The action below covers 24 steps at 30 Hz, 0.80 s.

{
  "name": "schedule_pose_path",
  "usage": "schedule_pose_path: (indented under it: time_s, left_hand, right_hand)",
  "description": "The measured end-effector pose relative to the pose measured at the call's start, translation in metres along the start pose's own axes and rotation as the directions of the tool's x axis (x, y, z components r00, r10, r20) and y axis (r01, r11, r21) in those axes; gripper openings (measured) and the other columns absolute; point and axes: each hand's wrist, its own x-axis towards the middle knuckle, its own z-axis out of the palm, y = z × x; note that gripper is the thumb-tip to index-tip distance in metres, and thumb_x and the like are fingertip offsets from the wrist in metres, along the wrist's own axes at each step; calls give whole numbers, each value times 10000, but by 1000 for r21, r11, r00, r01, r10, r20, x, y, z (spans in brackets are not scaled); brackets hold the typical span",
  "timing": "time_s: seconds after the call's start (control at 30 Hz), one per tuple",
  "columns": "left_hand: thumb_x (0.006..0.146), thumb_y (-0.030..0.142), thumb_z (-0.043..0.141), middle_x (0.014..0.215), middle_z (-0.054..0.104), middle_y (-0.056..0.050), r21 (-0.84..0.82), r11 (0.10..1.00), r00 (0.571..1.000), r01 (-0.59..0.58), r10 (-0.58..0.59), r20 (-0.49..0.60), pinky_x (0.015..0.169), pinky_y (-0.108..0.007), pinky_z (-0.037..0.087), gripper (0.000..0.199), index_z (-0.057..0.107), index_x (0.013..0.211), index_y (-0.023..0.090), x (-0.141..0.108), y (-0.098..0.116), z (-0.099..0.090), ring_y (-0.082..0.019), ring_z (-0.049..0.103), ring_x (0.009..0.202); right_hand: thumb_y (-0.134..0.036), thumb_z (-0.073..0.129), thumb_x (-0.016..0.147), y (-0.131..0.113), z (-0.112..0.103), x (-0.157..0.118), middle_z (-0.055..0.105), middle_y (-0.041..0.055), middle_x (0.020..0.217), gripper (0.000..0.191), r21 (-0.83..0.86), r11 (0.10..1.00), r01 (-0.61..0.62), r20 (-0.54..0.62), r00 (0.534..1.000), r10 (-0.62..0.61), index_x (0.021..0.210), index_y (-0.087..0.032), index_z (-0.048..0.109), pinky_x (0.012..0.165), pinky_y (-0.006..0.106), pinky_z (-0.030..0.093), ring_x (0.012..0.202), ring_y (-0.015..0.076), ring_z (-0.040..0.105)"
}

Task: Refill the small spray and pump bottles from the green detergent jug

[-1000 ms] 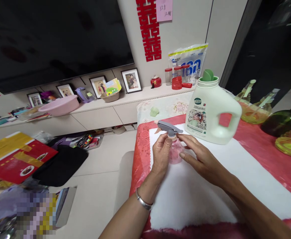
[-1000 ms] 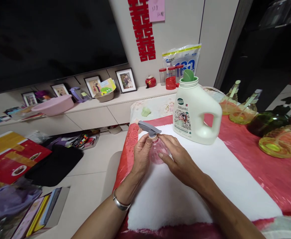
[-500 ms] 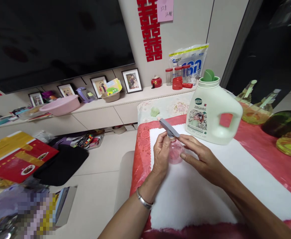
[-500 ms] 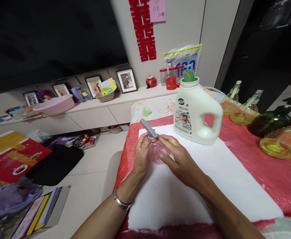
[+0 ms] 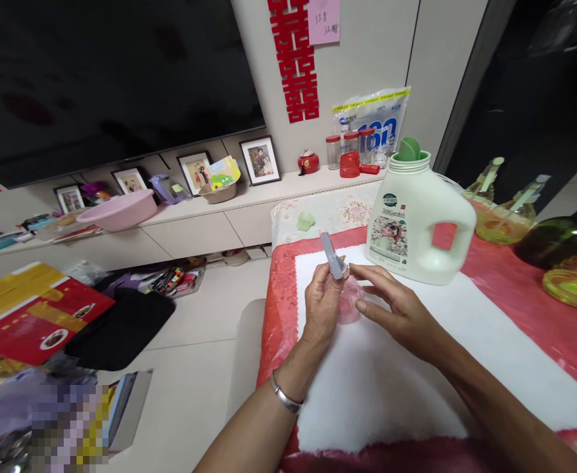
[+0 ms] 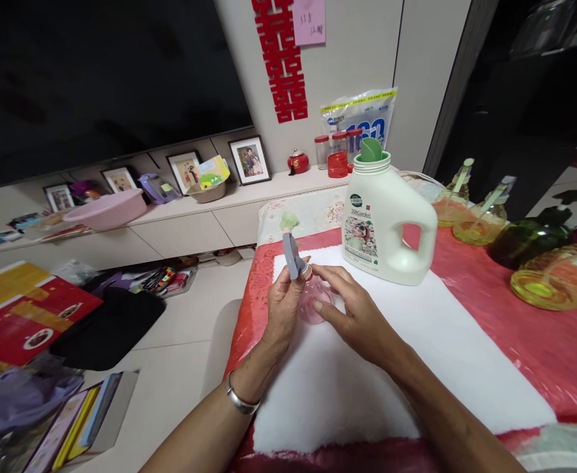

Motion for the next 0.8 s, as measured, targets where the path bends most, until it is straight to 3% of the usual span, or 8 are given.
schedule_pose_path:
  time_s: [0.13,0.27,0.8]
  left_hand:
    - [900,500,714,1126,720,-53,-20,1000,1000,0,0,-4,993,-337,474,357,731,1156,251,0,1,0,-218,643,1082]
    - [858,525,754,1101,716,-48,-95,995,999,-20,16,-44,946,-332,500,388,691,1133,259,1,0,1,-204,658,1031]
    - [827,533,771,992,729,-57,22,1000,999,-2,2,-38,925,-350,491,379,710,1002,203,2,6,2,-219,659,972]
  right_hand:
    - [-402,566,1021,-1,-1,0,482,64,1430,523,-54,998,30,29,999,-29,1520,-259,509,1174,399,457,1325,197,495]
    - [-393,563,1021,-1,-2,-1,495,70,1419,484,-82,996,39,13,999,-38,1473,-220,557,1172,382,463,1319,197,503]
    - [-378,541,1033,0,-4,-1,534,57,1382,406,-183,979,94,3,995,-95,1387,-183,584,1129,335,499,1267,176,545]
